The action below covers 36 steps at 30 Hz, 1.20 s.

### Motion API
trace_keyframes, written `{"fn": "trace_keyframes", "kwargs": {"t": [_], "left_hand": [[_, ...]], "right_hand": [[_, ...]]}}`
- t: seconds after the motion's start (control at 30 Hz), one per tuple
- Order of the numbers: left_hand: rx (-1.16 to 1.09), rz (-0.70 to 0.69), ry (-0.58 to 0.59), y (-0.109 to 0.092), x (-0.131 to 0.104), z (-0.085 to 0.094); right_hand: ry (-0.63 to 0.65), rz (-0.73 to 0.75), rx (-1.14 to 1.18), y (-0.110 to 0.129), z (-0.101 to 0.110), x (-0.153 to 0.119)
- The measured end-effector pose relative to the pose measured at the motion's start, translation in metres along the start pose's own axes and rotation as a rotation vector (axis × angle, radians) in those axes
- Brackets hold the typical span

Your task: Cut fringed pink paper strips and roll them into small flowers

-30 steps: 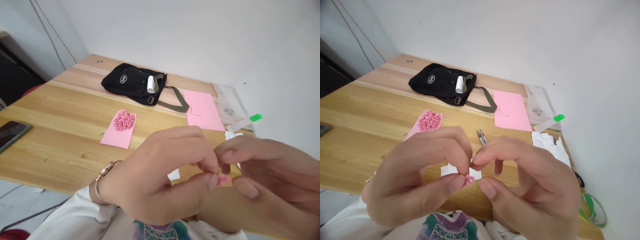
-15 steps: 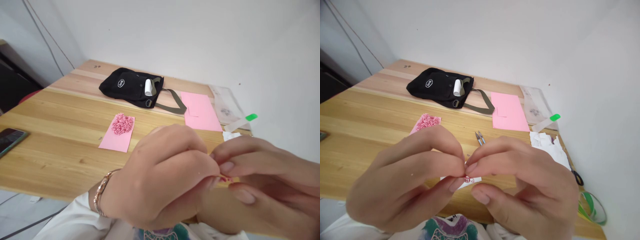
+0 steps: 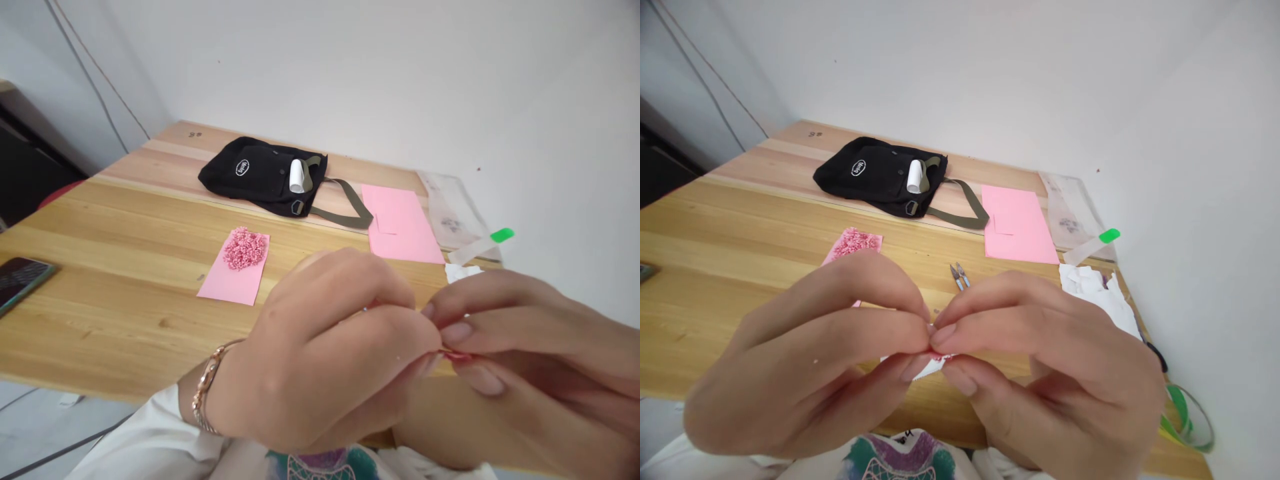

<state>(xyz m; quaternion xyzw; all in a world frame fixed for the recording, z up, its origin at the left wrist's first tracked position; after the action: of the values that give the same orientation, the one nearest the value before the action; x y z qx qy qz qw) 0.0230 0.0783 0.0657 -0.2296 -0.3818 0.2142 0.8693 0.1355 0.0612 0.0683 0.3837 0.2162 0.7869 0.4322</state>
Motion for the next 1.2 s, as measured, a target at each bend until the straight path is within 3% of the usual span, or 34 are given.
{"fn": "trace_keyframes", "kwargs": {"t": [0.5,0.8,0.93,1.1,1.2], "left_hand": [[0.09,-0.002,-0.071,-0.006,-0.002,0.003],[0.105,-0.047,-0.087,-0.009,-0.003,0.004],[0.121,-0.058,-0.072,-0.009,-0.002,0.004],[0.139,-0.068,-0.062,-0.01,0.0,0.004],[0.148,-0.058,-0.069,-0.01,0.0,0.004]], "right_hand": [[-0.155,0.078,0.053,0.014,0.004,0.011],[-0.157,0.085,0.054,0.01,0.001,0.004],[-0.099,0.085,0.039,0.01,0.002,0.006],[-0.001,0.22,0.099,0.02,0.004,0.014],[0.015,0.226,0.104,0.019,0.005,0.015]]}}
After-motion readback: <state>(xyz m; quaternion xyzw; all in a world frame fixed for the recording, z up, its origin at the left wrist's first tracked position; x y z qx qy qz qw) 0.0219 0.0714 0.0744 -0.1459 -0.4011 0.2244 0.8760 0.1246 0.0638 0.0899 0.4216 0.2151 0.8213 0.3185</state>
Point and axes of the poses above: each hand's wrist, its own x-axis towards the middle knuckle, its own z-axis out of the back of the hand, y = z × x, the point moved 9 cm from there along x, towards the middle knuckle, and after that the axes turned 5 degrees about y, right-handed, at the moved point
